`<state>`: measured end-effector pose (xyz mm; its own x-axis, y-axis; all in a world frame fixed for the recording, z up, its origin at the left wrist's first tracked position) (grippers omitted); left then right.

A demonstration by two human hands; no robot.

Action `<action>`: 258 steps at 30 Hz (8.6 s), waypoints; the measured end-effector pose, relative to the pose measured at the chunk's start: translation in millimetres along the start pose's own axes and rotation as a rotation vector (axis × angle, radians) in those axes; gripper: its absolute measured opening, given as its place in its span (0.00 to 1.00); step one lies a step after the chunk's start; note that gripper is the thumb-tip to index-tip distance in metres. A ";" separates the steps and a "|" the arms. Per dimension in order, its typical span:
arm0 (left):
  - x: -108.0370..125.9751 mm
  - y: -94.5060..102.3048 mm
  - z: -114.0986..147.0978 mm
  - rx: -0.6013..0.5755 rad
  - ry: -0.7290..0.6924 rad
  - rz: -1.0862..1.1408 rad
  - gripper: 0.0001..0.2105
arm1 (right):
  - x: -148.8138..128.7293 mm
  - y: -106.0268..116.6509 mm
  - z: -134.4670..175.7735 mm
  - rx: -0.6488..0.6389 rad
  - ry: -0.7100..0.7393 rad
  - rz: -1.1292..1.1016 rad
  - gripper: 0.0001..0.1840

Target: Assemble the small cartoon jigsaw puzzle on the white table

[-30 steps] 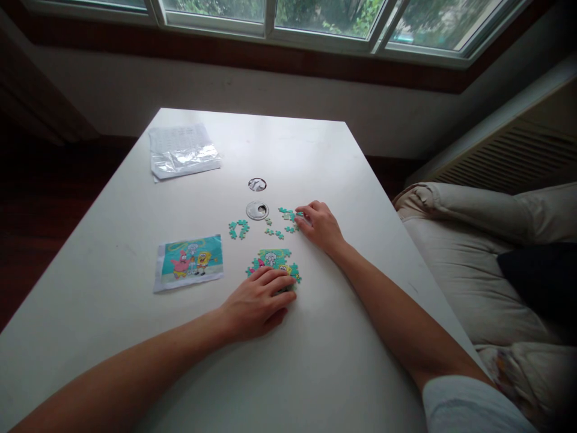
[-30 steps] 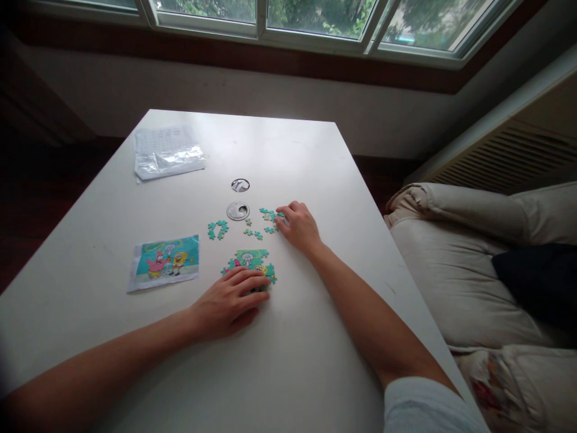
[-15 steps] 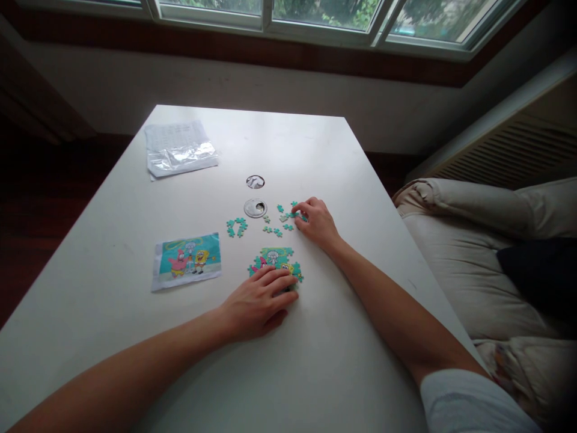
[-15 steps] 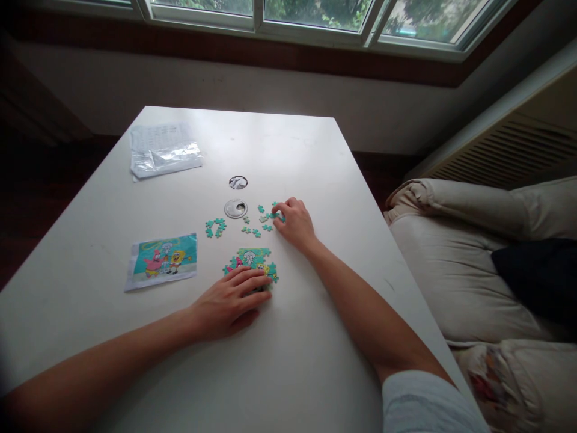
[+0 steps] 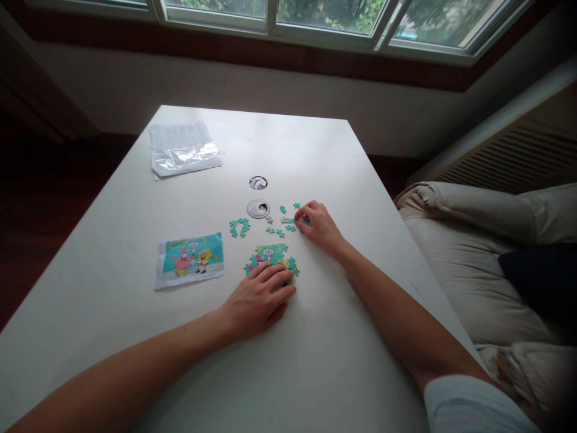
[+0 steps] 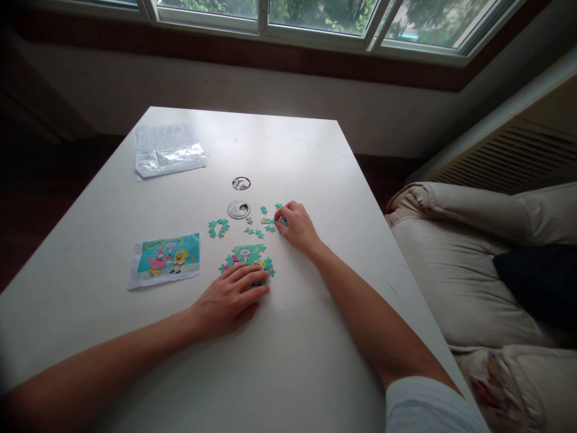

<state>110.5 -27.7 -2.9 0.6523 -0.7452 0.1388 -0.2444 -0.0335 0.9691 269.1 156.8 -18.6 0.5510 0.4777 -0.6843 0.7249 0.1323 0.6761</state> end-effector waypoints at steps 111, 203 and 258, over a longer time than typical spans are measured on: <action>-12.8 6.1 1.1 0.045 0.179 -0.060 0.13 | -26.6 -32.1 14.7 -0.225 -0.428 -0.861 0.16; -20.5 11.9 0.0 0.027 0.311 -0.142 0.08 | -69.1 -37.1 24.7 -0.212 0.154 -0.020 0.06; -6.7 11.7 2.7 0.012 0.254 -0.310 0.17 | -69.6 -32.3 23.9 -0.266 -0.014 -0.239 0.10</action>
<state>101.3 -25.0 7.0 0.8530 -0.5098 -0.1120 -0.0158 -0.2397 0.9707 217.3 98.5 0.6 0.3859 0.3940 -0.8342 0.7020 0.4613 0.5426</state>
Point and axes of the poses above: each hand's wrist, its own z-axis away from the middle knuckle, its own y-axis out of the back of the hand, x = y × z, the point moved 6 cm from there along -z, towards the middle knuckle, and after that the axes turned 14 degrees about -z, right-handed, at the moved point
